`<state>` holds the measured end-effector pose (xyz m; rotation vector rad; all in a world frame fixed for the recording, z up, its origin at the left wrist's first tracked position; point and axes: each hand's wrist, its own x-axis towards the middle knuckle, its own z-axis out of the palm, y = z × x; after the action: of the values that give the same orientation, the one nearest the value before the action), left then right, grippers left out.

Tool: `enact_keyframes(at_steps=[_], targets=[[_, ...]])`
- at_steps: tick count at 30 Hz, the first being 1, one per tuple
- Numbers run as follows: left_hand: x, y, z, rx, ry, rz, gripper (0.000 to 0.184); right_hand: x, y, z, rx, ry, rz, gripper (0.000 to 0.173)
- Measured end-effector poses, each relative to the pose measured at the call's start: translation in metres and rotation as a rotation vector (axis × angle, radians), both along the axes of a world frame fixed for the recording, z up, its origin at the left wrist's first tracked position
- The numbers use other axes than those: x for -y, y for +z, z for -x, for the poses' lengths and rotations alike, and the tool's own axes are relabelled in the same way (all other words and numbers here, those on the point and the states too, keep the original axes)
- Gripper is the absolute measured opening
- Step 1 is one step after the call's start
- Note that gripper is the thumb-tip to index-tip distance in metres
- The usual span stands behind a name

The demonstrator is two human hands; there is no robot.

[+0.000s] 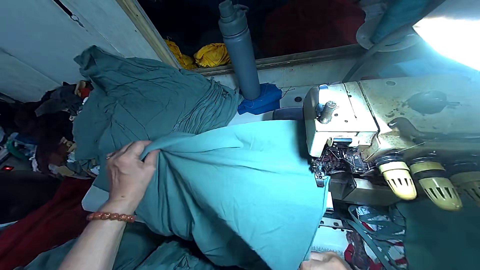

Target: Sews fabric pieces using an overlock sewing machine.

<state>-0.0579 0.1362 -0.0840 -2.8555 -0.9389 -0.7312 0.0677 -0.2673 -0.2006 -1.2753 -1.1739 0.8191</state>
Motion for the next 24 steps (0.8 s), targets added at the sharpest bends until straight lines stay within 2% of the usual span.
enact_keyframes(at_steps=[2, 3, 5, 6, 8, 10, 13, 15, 17, 19, 22, 24], targets=[[0.014, 0.007, -0.011, -0.067, 0.005, 0.04, 0.019, -0.004, -0.005, 0.004, 0.067, -0.059, 0.063, 0.019], [0.032, 0.005, -0.018, -0.058, -0.06, 0.021, 0.02, -0.004, -0.008, 0.004, 0.108, -0.079, 0.101, 0.017], [0.089, -0.011, -0.032, 0.034, -0.304, -0.067, 0.019, -0.002, -0.014, 0.004, 0.172, -0.091, 0.159, 0.016], [0.125, -0.021, -0.037, 0.073, -0.435, -0.054, 0.025, 0.001, -0.017, 0.005, 0.184, -0.099, 0.17, 0.016], [0.192, -0.04, -0.041, 0.039, -0.641, 0.081, 0.037, 0.005, -0.018, 0.008, 0.177, -0.117, 0.163, 0.016], [0.231, -0.058, -0.045, -0.015, -0.731, 0.14, 0.04, 0.009, -0.018, 0.012, 0.166, -0.148, 0.114, 0.016], [0.245, -0.083, -0.049, -0.003, -0.739, 0.112, 0.024, 0.014, -0.018, 0.012, 0.162, -0.127, 0.111, 0.018], [0.247, -0.087, -0.047, 0.02, -0.732, 0.235, 0.02, 0.018, -0.019, 0.009, 0.186, -0.118, 0.155, 0.017], [0.248, -0.085, -0.046, 0.035, -0.713, 0.371, 0.019, 0.024, -0.012, 0.005, 0.317, -0.149, 0.247, 0.015], [0.247, -0.083, -0.046, 0.06, -0.691, 0.418, 0.017, 0.03, 0.006, -0.001, 0.511, -0.24, 0.331, 0.014], [0.247, -0.081, -0.044, 0.095, -0.66, 0.519, 0.012, 0.034, 0.033, -0.013, 0.511, -0.368, 0.191, 0.016], [0.25, -0.079, -0.042, 0.148, -0.607, 0.712, 0.009, 0.03, 0.036, -0.015, 0.451, -0.312, 0.146, 0.018]])
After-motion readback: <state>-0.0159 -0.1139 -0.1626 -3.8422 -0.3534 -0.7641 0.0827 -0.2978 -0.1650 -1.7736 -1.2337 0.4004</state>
